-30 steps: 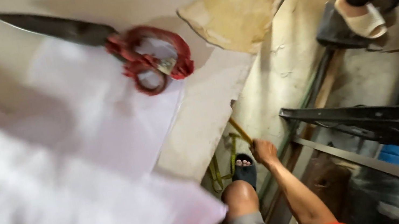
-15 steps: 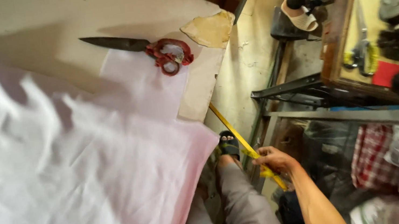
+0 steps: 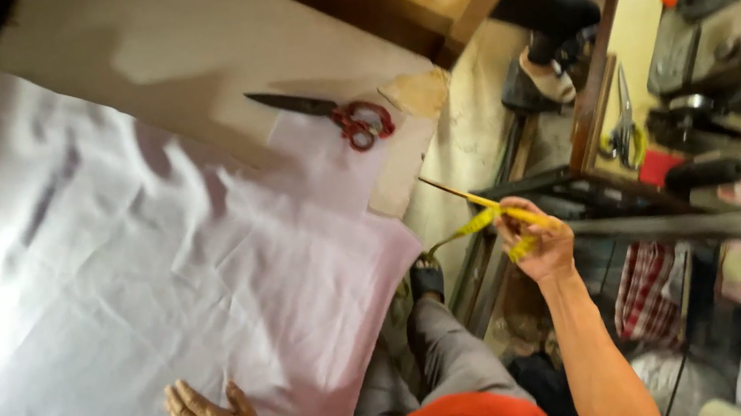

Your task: The person measures a large white fabric with a measuring tape and cuts it using scissors. They then place a yellow pattern on the fabric and trace its outline with a pen.

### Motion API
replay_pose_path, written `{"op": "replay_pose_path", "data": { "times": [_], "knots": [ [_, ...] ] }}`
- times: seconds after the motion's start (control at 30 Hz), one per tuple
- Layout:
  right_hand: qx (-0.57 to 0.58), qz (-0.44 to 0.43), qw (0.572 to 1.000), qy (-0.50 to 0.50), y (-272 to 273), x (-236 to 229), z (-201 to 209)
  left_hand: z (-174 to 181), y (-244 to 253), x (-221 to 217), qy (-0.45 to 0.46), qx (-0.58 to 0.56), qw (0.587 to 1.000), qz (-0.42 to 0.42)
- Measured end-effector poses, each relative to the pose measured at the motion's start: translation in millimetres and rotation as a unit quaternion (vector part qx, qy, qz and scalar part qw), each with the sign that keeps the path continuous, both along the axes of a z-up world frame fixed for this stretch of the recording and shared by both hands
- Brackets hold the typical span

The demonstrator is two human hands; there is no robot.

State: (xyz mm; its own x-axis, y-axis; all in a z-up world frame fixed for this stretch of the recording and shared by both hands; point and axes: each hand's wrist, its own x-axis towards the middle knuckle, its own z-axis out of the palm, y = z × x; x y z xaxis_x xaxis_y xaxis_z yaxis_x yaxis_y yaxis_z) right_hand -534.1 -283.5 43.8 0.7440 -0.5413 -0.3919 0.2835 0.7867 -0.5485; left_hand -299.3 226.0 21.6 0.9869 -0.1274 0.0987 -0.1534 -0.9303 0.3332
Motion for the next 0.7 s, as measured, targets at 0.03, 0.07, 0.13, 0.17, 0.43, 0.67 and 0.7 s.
{"op": "replay_pose_path", "data": {
  "times": [0.03, 0.07, 0.13, 0.17, 0.43, 0.67, 0.7],
  "knots": [
    [-0.05, -0.017, 0.998, 0.046, -11.1, 17.8, 11.4, 2.4, -11.1, 5.2, -0.046, -0.031, 0.997, -0.05],
    [-0.092, -0.033, 0.991, 0.095, -13.9, 31.5, 21.5, 9.7, -13.4, 5.6, -0.087, -0.053, 0.99, -0.099],
    [-0.148, -0.008, 0.983, 0.112, -26.8, 56.1, 33.4, 55.2, -77.1, 8.2, -0.049, -0.125, 0.983, -0.122],
    [-0.205, 0.007, 0.97, 0.129, -35.2, 67.9, 39.1, 76.6, -111.7, 11.2, -0.009, -0.201, 0.968, -0.152],
    [-0.352, 0.037, 0.925, 0.141, -75.0, 130.5, 48.8, 158.2, -407.7, 7.3, 0.092, -0.403, 0.838, -0.356],
    [-0.549, 0.108, 0.804, 0.202, -144.0, 107.0, -29.8, 128.8, -517.4, 14.8, 0.195, -0.459, 0.758, -0.42],
    [-0.548, 0.115, 0.803, 0.203, -154.5, 97.7, -58.5, 127.8, -523.4, 12.2, 0.197, -0.46, 0.76, -0.414]
  ]
}}
